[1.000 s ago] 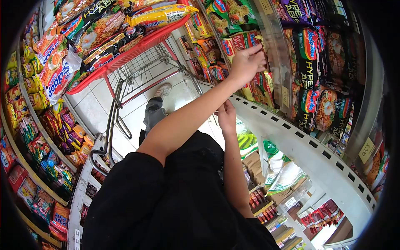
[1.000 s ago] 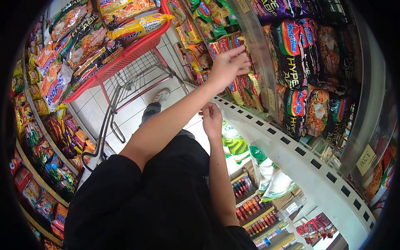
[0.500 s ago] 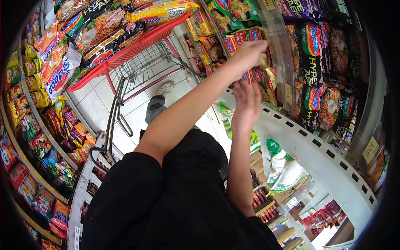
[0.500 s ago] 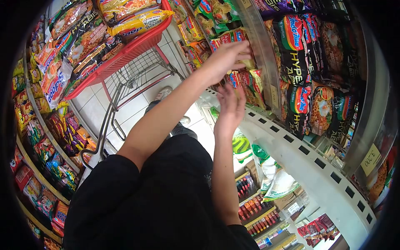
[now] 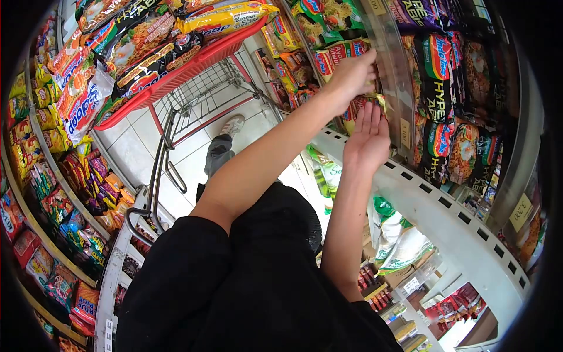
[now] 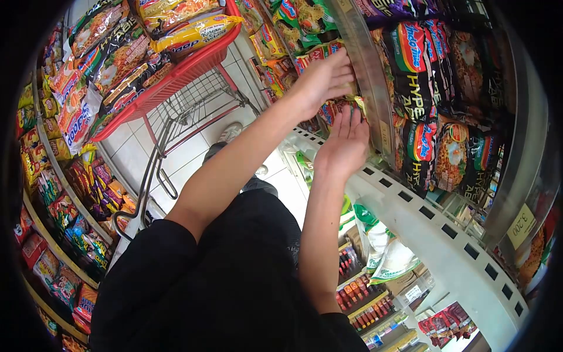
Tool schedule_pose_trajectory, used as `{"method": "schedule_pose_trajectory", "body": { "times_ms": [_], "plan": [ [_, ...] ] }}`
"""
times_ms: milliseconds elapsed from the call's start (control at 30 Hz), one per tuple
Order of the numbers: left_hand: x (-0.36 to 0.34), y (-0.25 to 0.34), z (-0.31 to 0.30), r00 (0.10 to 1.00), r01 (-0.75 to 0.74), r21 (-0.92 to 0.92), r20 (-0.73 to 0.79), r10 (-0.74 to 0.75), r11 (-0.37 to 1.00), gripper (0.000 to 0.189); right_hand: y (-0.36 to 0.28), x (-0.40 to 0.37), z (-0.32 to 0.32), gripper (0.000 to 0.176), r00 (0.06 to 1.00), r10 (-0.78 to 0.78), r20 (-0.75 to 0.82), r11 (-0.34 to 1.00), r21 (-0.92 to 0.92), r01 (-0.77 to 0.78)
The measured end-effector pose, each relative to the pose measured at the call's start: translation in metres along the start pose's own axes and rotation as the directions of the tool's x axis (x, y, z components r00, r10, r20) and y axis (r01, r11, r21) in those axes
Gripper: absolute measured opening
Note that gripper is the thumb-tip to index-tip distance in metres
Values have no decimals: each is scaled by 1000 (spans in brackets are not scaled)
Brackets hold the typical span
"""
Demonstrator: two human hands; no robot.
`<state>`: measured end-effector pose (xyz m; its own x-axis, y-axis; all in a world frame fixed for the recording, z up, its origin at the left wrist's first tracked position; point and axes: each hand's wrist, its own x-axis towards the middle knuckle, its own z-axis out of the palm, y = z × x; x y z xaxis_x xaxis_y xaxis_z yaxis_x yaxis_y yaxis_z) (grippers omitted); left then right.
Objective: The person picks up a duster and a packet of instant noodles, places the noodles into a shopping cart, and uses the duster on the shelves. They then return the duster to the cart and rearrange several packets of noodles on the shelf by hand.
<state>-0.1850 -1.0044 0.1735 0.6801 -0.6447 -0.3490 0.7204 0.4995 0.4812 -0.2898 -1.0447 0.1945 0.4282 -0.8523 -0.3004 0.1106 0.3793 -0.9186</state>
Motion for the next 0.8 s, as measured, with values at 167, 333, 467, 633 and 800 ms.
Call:
{"method": "schedule_pose_trajectory", "body": {
  "times_ms": [167, 333, 467, 633, 800],
  "plan": [
    [-16, 4, 6, 997, 14, -86, 73, -8, 996, 69, 4, -6, -8, 52, 997, 56, 46, 992, -113, -50],
    [-3, 1, 7, 1000, -5, -207, -12, 3, 978, 70, 1, -22, -10, 50, 978, 162, 131, 966, -225, -130],
    [-12, -2, 3, 996, 25, -190, 88, -9, 982, 70, 18, -32, -19, 46, 963, 229, 143, 949, -251, -189],
    [-2, -9, -3, 992, 80, -296, 119, -46, 952, 73, 29, -40, -28, 45, 938, 286, 194, 926, -308, -218],
    [5, -1, -13, 985, 97, -142, 154, -74, 985, 75, 27, -38, -31, 42, 941, 290, 174, 901, -382, -207]
  ]
}}
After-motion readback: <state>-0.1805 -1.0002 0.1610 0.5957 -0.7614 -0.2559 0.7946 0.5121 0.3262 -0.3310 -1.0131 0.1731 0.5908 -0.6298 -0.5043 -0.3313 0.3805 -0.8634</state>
